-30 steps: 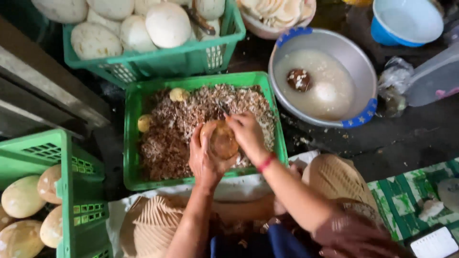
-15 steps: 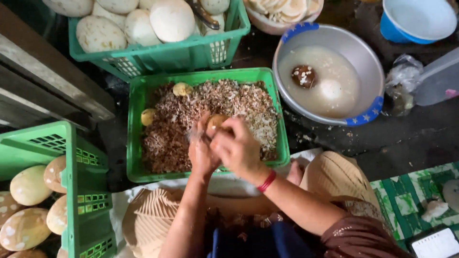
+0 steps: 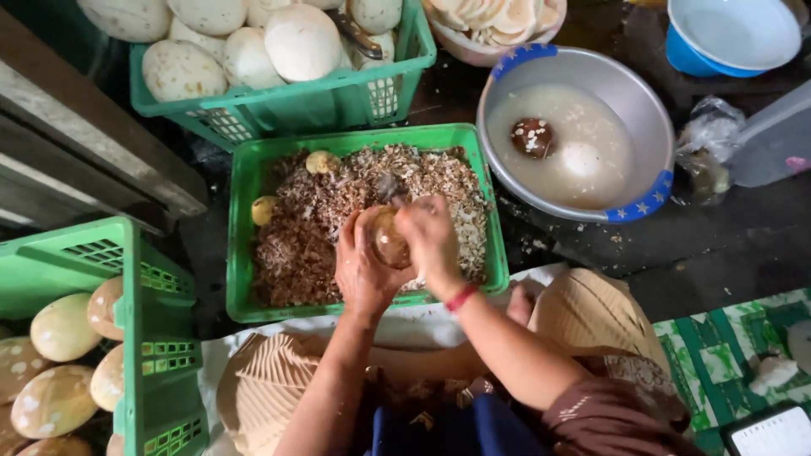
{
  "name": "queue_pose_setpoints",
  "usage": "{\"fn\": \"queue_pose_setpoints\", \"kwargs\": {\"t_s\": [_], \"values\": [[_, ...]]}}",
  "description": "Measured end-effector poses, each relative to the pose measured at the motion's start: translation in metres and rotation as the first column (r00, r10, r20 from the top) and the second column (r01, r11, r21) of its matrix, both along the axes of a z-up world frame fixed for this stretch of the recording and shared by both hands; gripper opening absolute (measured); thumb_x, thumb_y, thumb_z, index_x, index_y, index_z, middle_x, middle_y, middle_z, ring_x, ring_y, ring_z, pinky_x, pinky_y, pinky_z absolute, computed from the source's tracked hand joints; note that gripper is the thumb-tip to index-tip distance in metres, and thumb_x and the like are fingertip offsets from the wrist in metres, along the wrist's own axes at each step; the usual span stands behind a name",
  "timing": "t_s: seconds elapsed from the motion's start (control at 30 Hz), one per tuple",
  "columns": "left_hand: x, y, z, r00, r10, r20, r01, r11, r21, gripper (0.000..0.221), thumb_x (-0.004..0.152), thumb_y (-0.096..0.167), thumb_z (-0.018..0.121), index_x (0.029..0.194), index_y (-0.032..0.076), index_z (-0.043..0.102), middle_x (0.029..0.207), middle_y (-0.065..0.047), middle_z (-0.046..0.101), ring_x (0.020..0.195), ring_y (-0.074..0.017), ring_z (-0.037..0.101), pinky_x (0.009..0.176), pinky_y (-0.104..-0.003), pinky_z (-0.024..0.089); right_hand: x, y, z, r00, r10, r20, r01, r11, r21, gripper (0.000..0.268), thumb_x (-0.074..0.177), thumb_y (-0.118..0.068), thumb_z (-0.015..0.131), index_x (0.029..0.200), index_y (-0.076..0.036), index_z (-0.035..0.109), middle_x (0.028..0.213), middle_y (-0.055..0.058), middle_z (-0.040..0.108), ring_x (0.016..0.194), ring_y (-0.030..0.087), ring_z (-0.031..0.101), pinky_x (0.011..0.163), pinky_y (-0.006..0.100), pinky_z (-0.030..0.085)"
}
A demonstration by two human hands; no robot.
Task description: The person is using a small hand tool to scrape the brown outer skin off a coconut to reveal the white meat.
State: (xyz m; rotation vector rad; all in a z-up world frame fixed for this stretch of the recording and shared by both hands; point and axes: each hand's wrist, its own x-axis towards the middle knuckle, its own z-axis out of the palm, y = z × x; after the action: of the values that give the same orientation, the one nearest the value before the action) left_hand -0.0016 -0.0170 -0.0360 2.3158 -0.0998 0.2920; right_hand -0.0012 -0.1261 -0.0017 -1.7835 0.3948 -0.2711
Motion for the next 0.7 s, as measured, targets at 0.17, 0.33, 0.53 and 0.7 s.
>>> {"fn": "queue_pose_setpoints", "kwargs": {"t_s": [0.17, 0.33, 0.53, 0.7], "values": [[0.013, 0.004, 0.029, 0.985, -0.048, -0.163, 0.055, 0.998, 0.042, 0.117, 0.037, 0.046, 0.097, 0.14, 0.028, 0.047, 0.145, -0.014, 0.04, 0.125, -0.0463, 0.055, 0.101, -0.056, 0.051, 0.035, -0.026, -0.022, 0.991, 0.124, -0.042, -0.122, 0.992, 0.046, 0.03, 0.09, -0.038, 0.07, 0.098, -0.011, 0.08, 0.106, 0.013, 0.07, 0.097, 0.036, 0.07, 0.083, 0.042, 0.056], [0.027, 0.011, 0.012, 0.936, -0.163, -0.313, 0.154, 0.987, -0.055, 0.1, 0.058, 0.033, 0.095, 0.145, 0.031, 0.045, 0.141, -0.016, 0.046, 0.123, -0.0472, 0.058, 0.102, -0.054, 0.051, -0.006, -0.005, -0.016, 0.852, 0.349, 0.389, 0.019, 0.723, -0.69, 0.023, 0.095, -0.037, 0.068, 0.105, -0.02, 0.08, 0.118, 0.005, 0.06, 0.102, 0.029, 0.064, 0.08, 0.035, 0.054], [0.025, 0.002, 0.042, 0.917, -0.113, -0.383, 0.128, 0.992, 0.015, 0.124, 0.036, 0.046, 0.097, 0.145, 0.022, 0.045, 0.142, -0.017, 0.046, 0.12, -0.0464, 0.061, 0.103, -0.056, 0.051, 0.03, -0.019, -0.027, 0.997, 0.069, -0.031, -0.064, 0.99, 0.13, 0.022, 0.09, -0.033, 0.072, 0.096, -0.014, 0.08, 0.104, 0.007, 0.077, 0.104, 0.03, 0.07, 0.087, 0.039, 0.05], [0.013, 0.004, 0.041, 0.93, -0.033, -0.366, 0.06, 0.996, 0.063, 0.08, 0.065, 0.023, 0.082, 0.138, 0.019, 0.05, 0.132, -0.014, 0.053, 0.113, -0.043, 0.063, 0.094, -0.053, 0.056, 0.007, -0.013, -0.039, 0.885, 0.282, 0.372, -0.02, 0.819, -0.574, 0.017, 0.093, -0.022, 0.068, 0.076, -0.019, 0.07, 0.113, 0.003, 0.056, 0.101, 0.032, 0.063, 0.082, 0.036, 0.054]]}}
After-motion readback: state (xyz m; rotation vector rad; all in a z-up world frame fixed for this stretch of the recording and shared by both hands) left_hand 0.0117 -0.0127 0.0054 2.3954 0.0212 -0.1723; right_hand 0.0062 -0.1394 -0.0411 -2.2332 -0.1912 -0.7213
